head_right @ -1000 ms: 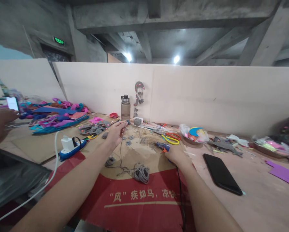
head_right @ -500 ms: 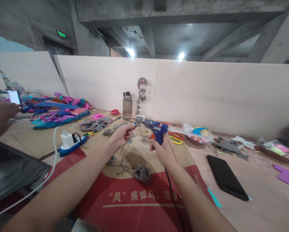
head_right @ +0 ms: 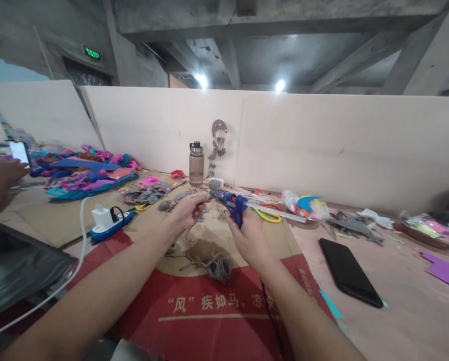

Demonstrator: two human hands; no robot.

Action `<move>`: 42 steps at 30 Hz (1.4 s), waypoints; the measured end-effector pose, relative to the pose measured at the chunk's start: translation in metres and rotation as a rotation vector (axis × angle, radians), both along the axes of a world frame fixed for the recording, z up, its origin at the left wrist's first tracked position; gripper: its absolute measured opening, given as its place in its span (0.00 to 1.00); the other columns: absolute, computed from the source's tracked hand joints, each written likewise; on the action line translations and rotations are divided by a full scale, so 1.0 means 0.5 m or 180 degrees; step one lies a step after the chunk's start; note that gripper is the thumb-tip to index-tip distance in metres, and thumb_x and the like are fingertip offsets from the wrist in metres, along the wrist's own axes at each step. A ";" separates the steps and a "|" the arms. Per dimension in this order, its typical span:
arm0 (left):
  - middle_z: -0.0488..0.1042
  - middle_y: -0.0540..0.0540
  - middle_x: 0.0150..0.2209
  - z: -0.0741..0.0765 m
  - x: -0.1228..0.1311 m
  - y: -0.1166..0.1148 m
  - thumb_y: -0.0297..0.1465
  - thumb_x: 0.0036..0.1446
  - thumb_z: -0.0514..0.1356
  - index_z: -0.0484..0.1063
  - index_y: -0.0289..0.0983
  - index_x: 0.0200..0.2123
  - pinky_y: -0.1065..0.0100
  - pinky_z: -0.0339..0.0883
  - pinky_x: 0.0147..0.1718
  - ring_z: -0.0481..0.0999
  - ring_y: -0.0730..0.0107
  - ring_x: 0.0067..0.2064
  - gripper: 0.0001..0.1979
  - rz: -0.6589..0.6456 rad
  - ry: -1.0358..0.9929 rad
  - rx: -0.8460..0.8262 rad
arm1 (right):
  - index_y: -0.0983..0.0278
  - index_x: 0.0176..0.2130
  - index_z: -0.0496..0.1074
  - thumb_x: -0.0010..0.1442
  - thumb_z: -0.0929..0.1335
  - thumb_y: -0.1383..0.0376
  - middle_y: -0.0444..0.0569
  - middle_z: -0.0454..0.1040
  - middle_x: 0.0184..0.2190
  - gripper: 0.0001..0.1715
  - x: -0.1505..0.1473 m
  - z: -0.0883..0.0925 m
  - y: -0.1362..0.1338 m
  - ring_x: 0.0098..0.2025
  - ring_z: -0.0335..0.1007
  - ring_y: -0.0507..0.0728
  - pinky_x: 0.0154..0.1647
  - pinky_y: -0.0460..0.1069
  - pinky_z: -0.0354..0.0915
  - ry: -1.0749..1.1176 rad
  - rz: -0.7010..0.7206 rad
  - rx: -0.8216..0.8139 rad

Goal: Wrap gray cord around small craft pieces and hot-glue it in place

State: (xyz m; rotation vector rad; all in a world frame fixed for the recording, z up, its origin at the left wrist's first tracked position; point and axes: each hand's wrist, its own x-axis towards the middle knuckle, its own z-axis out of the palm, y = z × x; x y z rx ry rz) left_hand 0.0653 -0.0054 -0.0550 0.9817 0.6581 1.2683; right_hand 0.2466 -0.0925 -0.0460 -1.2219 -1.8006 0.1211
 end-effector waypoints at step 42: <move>0.60 0.55 0.17 0.014 0.007 -0.015 0.32 0.37 0.69 0.70 0.32 0.24 0.76 0.38 0.15 0.53 0.85 0.17 0.13 0.0136 0.0338 0.0215 | 0.61 0.41 0.65 0.60 0.61 0.60 0.52 0.73 0.37 0.11 -0.005 0.000 -0.006 0.40 0.69 0.61 0.42 0.54 0.64 -0.0226 -0.0098 -0.0033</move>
